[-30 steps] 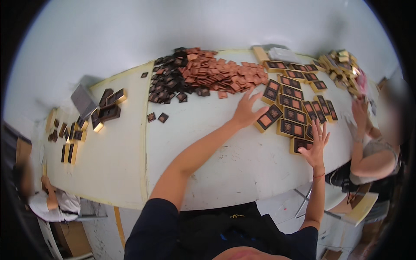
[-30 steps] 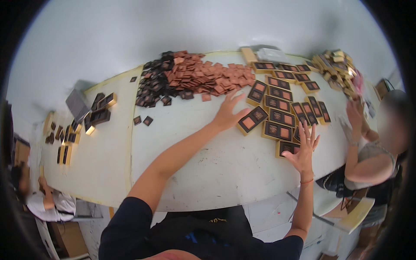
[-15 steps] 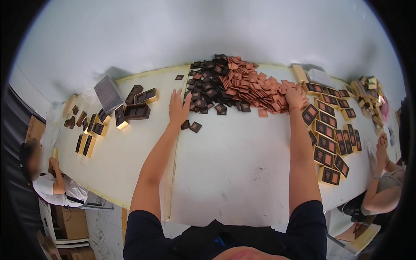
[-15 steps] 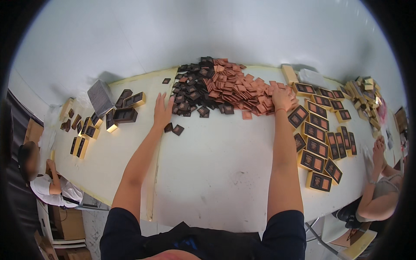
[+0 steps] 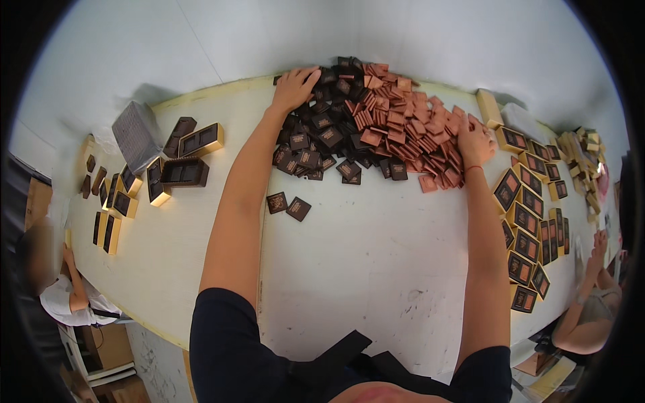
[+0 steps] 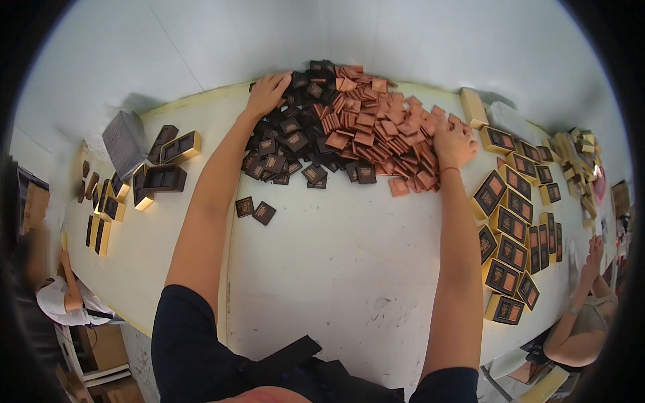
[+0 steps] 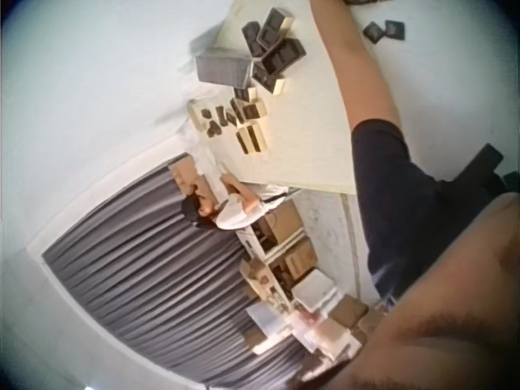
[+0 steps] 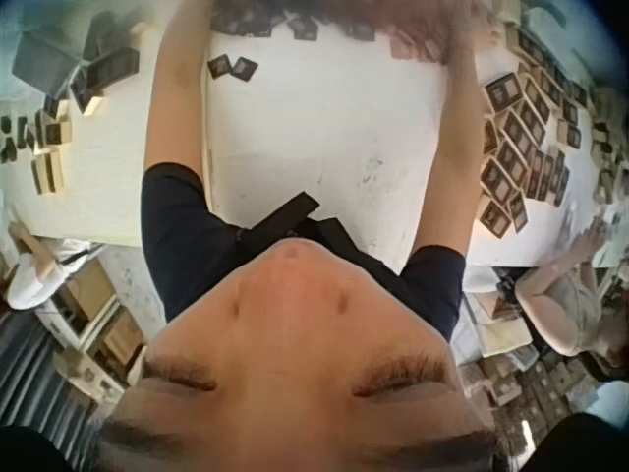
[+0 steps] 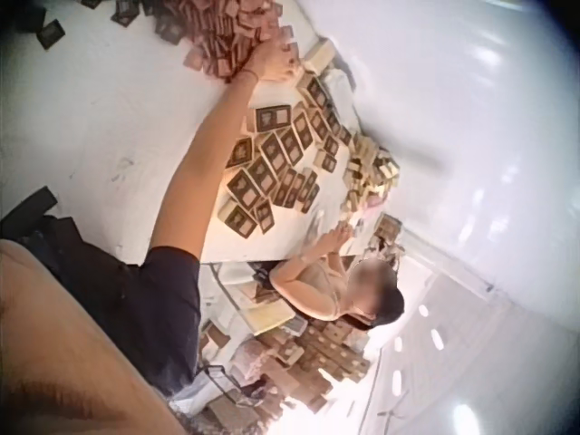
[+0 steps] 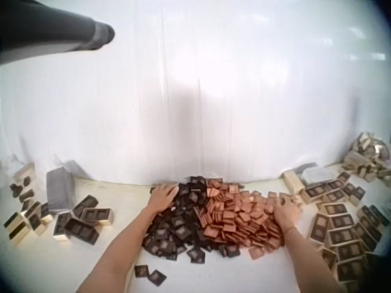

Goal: The person assembles small cosmetic compacts by placing dark rectangular inserts into gold-colored trays and adding small square inserts. The person repeatedly picks up components from piles on the table, fits them into the trays, and sets the completed units aside.

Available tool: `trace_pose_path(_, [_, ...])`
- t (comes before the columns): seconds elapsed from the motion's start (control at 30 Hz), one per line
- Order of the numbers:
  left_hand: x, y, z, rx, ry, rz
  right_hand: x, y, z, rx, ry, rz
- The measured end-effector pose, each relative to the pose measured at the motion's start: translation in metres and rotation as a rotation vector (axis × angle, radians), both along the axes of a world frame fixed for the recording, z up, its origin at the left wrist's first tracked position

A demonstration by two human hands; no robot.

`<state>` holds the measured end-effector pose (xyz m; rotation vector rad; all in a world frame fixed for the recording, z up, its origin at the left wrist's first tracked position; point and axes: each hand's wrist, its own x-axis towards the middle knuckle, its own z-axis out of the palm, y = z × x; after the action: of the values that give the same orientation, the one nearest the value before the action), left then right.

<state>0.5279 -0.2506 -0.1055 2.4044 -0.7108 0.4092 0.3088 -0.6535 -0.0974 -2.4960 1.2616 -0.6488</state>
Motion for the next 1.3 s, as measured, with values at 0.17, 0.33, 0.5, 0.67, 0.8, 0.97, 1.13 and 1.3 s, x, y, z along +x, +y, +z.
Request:
trace_pose_path(0.17, [0.011, 0.008, 0.001, -0.234, 0.203, -0.021, 0.055, 0.030, -0.007, -0.026, -0.041, 0.304])
trace_pose_path(0.33, [0.023, -0.008, -0.007, -0.348, 0.017, -0.014, 0.137, -0.024, -0.030, -0.525, -0.044, 0.802])
trace_pose_path(0.5, [-0.041, -0.028, 0.002, -0.235, 0.207, 0.074, 0.135, 0.029, -0.006, 0.076, -0.031, 1.081])
trace_pose_path(0.67, [-0.100, -0.029, 0.011, -0.398, 0.224, 0.193, 0.117, 0.066, 0.007, 0.213, -0.146, 1.297])
trace_pose_path(0.8, [-0.154, -0.005, 0.010, -0.554, 0.241, 0.123, 0.084, 0.091, 0.022, 0.473, -0.109, 1.327])
trace_pose_path(0.97, [-0.221, 0.134, 0.081, -0.326, -0.410, 0.250, -0.001, 0.099, 0.063, -0.092, -0.009, 1.365])
trace_pose_path(1.13, [-0.237, 0.333, 0.033, -0.049, -0.337, 0.840, -0.169, 0.170, 0.075, -0.145, 0.021, 1.673])
trace_pose_path(1.3, [-0.246, 0.323, -0.002, 0.006, -0.103, 0.935, -0.230, 0.184, 0.045, -0.382, 0.041, 1.596])
